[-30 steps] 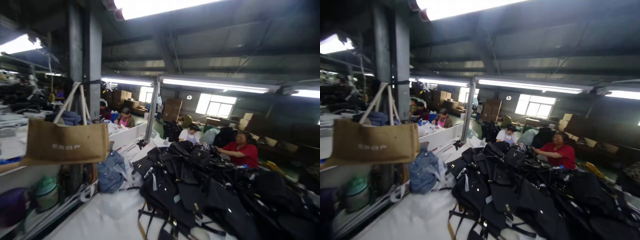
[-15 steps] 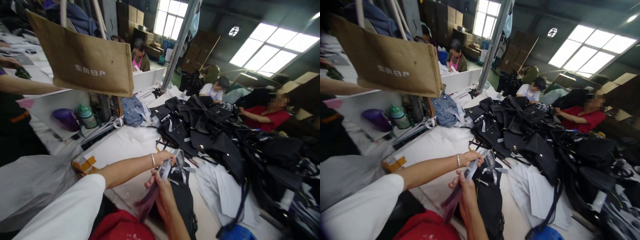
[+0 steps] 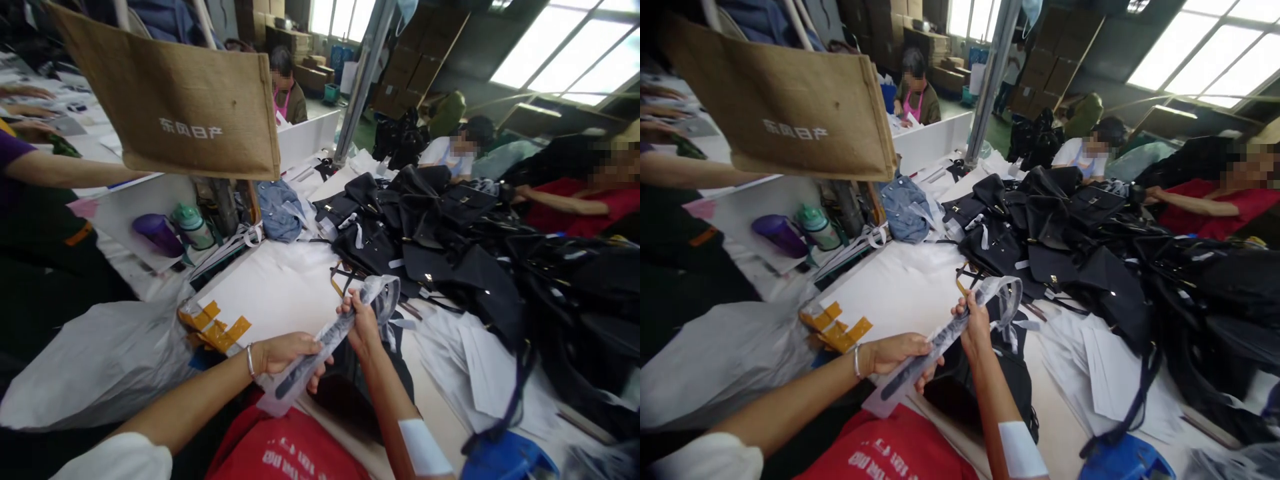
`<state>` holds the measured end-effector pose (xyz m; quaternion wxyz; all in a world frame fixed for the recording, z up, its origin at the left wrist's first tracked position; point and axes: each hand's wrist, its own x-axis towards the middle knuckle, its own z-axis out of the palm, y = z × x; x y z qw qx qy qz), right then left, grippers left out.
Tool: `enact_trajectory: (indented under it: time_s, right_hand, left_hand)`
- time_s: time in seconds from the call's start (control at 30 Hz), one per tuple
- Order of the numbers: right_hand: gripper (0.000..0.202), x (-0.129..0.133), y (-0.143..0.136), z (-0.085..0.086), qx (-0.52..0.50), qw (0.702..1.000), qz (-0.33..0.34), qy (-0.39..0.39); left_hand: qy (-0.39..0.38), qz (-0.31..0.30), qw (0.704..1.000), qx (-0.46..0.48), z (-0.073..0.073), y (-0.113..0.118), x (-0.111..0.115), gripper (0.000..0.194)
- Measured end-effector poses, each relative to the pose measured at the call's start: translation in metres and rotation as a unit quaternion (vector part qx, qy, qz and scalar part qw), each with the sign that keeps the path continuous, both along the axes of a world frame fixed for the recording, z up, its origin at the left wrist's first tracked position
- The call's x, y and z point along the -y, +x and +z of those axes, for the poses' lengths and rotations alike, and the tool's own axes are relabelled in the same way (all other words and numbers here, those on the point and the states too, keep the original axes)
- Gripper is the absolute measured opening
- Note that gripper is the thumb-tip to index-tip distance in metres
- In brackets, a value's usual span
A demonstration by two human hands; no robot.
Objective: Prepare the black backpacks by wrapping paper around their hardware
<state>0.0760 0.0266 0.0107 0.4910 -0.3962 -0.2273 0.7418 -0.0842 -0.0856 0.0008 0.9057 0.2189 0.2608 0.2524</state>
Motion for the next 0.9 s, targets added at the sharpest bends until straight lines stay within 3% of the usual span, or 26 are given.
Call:
enact_trajectory:
  time_s: [0.13,0.27,0.43,0.7,0.83,0.9]
  right_hand:
    - [0.032,0.007,-0.010,-0.007,-0.007,1.000,0.017,-0.011]
    - [0.033,0.015,-0.011,-0.010,0.001,1.000,-0.003,-0.007]
    - [0.036,0.015,-0.006,-0.012,0.020,0.999,-0.035,-0.017]
    - [0.038,0.022,-0.004,-0.008,0.149,0.988,0.038,-0.024]
    - [0.039,0.043,0.023,0.004,0.186,0.979,0.076,0.012]
    - [0.034,0.051,0.046,0.012,0.204,0.976,0.063,0.031]
  left_hand:
    - [-0.026,0.024,0.999,0.027,0.001,0.003,-0.007,0.038]
    - [-0.080,0.021,0.996,0.041,-0.004,0.014,-0.018,0.031]
    - [-0.091,0.014,0.994,0.050,-0.008,0.029,-0.041,0.026]
    - [-0.076,0.017,0.997,-0.005,-0.003,0.034,-0.063,0.032]
    - [-0.039,0.021,0.997,-0.055,-0.010,0.037,-0.052,0.041]
    - [-0.015,0.016,0.995,-0.095,-0.018,0.036,-0.045,0.043]
